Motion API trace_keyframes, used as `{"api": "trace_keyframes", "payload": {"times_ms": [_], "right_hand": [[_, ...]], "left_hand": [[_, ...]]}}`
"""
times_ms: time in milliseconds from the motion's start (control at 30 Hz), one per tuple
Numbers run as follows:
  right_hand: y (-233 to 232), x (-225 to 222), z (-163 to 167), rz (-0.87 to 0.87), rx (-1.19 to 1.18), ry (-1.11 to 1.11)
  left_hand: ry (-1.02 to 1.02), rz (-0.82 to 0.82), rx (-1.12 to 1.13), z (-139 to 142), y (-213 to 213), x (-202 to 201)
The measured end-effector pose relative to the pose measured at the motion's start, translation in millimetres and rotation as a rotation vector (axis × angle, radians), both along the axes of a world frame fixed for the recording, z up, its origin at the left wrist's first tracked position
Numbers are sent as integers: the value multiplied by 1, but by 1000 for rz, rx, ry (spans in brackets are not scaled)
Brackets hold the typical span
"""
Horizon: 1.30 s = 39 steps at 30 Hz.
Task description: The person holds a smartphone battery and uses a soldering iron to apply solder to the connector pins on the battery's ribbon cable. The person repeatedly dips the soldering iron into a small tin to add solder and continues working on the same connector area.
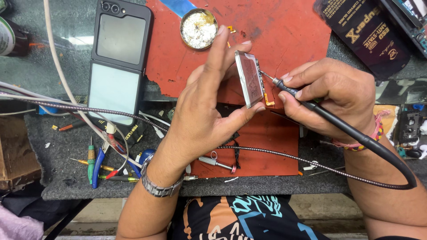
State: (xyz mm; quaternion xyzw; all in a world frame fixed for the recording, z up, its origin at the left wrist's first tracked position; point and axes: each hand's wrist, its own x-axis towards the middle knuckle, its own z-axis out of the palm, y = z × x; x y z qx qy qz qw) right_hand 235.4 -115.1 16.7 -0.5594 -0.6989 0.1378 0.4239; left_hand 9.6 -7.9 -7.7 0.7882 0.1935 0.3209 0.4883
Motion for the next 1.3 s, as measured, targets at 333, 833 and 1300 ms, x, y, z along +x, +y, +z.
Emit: {"api": "trace_keyframes", "payload": {"times_ms": [333, 833, 1300], "right_hand": [[-2, 1, -1, -5, -11, 38], [-1, 1, 0, -28, -37, 26], [0, 1, -1, 4, -16, 38]], "left_hand": [[66, 31, 160, 1, 0, 0], [66, 28, 173, -2, -1, 0], [76, 48, 188, 0, -1, 0]]}}
